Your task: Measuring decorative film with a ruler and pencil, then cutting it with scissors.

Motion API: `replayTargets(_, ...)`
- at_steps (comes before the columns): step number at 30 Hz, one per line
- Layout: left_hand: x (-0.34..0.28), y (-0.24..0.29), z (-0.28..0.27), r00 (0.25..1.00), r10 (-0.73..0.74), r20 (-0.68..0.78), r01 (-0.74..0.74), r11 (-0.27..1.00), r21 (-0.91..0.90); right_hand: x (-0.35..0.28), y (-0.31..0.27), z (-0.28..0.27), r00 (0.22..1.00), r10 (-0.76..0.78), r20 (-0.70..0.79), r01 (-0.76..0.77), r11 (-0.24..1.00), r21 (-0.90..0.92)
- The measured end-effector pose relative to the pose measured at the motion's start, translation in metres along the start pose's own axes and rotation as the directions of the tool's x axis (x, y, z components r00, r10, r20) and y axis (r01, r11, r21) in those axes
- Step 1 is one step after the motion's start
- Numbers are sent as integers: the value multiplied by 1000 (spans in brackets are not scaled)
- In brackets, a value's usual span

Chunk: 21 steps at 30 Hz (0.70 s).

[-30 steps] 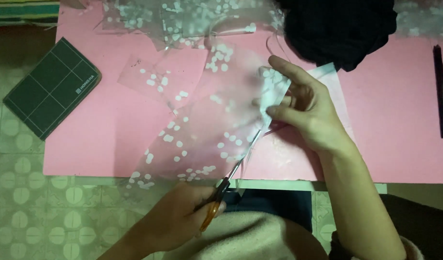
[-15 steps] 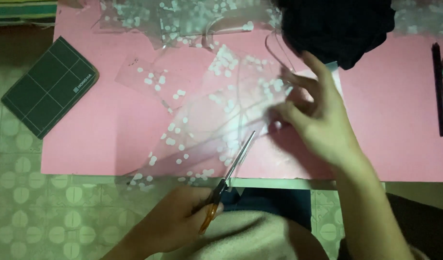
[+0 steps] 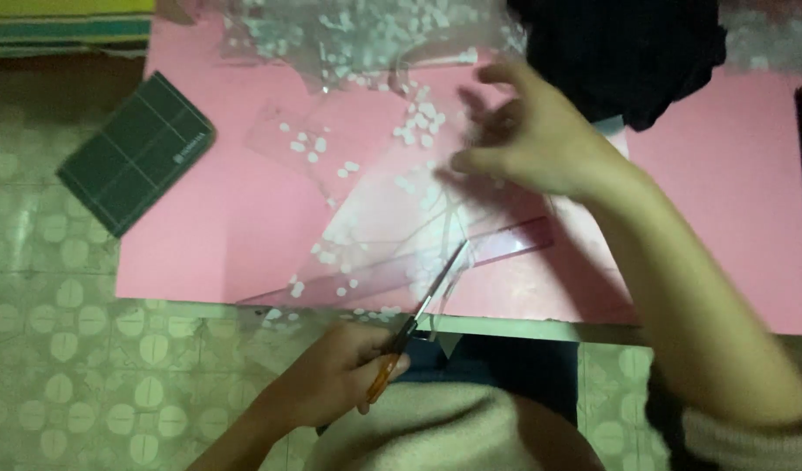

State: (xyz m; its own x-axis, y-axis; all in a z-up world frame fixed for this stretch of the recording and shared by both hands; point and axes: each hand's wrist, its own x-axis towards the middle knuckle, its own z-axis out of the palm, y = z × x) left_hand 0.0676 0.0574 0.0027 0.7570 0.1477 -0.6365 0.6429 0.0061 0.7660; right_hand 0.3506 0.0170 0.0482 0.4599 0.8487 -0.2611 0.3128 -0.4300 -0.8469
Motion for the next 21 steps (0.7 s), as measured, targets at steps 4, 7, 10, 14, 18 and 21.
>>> replayTargets(4, 1, -24, 4, 1000, 2, 3, -2, 1000, -23, 52, -30, 16, 945, -47, 324, 178, 903, -390)
replayTargets(7, 0, -37, 4, 995, 102, -7, -102, 995, 16, 55, -65, 44, 801, -55, 596, 502, 604, -619)
replayTargets(10, -5, -36, -1, 993, 119, -5, -119, 993, 19, 27, -112, 83, 741, 129, 659, 598, 319, -735)
replayTargets(14, -14, -25, -6, 993, 109, -39, -103, 984, 145, 19, -102, 129, 690, 12, 724, 723, 36, -690)
replayTargets(18, -19, -27, -9, 989, 142, -37, -137, 983, 123, -1, -121, 143, 540, 82, 838, 812, 212, -544)
replayTargets(21, -23, -28, -8, 992, 122, -31, -113, 973, 201, -3, -109, 148, 503, 109, 858, 820, 254, -513)
